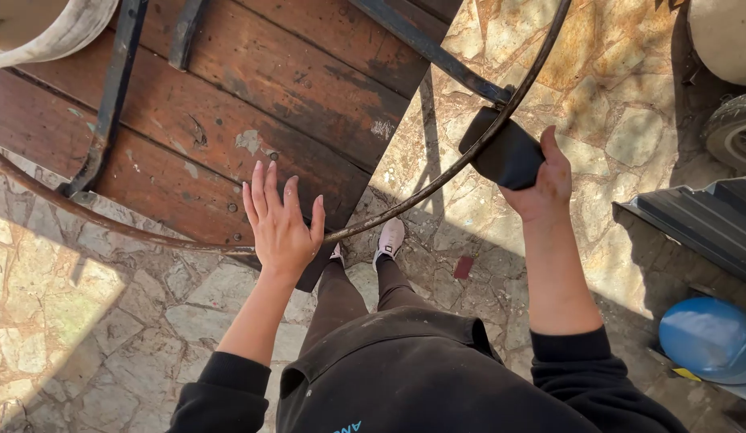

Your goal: Sanding a circular metal frame using a sanding block and water on a workbench

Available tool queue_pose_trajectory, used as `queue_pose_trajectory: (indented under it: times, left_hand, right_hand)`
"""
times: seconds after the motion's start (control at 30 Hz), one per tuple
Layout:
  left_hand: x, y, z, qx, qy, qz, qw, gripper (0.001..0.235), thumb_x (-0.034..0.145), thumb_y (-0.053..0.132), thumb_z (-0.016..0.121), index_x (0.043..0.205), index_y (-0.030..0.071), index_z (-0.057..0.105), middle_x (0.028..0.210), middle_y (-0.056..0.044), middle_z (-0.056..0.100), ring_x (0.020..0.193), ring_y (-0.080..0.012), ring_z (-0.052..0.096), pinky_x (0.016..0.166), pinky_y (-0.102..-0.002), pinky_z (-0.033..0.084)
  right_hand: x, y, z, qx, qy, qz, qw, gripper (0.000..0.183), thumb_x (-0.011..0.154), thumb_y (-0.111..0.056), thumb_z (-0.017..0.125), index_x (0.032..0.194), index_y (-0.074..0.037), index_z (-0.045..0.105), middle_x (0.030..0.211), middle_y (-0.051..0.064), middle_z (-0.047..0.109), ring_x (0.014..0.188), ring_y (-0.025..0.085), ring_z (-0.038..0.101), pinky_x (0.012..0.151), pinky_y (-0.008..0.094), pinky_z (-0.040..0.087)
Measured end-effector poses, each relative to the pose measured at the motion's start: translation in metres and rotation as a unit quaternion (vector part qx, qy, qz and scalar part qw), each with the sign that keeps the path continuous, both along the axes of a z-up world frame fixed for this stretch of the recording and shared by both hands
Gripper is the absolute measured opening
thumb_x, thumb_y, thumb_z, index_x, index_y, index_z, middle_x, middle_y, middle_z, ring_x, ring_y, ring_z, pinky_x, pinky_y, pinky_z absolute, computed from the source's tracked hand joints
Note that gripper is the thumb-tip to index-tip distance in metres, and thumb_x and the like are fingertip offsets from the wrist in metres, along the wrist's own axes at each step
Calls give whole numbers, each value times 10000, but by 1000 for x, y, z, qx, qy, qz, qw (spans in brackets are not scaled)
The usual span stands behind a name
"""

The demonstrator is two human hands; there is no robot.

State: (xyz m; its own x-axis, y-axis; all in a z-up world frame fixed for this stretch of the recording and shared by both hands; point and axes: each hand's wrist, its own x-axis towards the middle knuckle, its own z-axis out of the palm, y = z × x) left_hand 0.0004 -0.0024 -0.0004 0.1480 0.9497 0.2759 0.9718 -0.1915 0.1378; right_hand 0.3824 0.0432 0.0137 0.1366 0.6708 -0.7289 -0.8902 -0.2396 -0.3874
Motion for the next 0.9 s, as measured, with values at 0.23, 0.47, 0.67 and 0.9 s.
queue_pose_trajectory:
  times: [0.23,0.47,0.67,0.9]
  left_hand:
    - [-2,2,-2,16,7,-7,1000,462,1019,434,566,1219,25,647,1438,-233,536,1484,-402,373,1200,-554,250]
    - [-1,1,-6,-4,1,2,1000,461,997,436,576,1221,39,649,1433,-219,543,1488,-389,376,1205,-551,253]
    - [-3,2,-5,-9,-1,4,1000,462,994,439,566,1216,41,639,1423,-222,548,1491,-390,376,1207,-555,250]
    - [-3,1,-11,-19,2,9,1000,456,1005,446,542,1214,52,639,1428,-212,545,1500,-380,363,1213,-554,237]
  right_hand:
    - [-30,16,-3,62,77,-30,995,539,981,-396,499,1137,79,699,1135,274,728,1083,415,727,1105,503,542]
    - [-55,2,-6,-5,118,-41,992,486,1021,-405,503,1077,26,720,1058,230,744,998,375,743,995,486,584]
    - [-67,-13,-4,-41,106,-36,993,456,1012,-416,544,931,-9,734,901,179,759,841,333,766,868,435,622]
    - [-98,-14,22,-53,105,-88,989,456,1029,-404,513,940,-8,721,914,184,760,887,347,762,908,426,620]
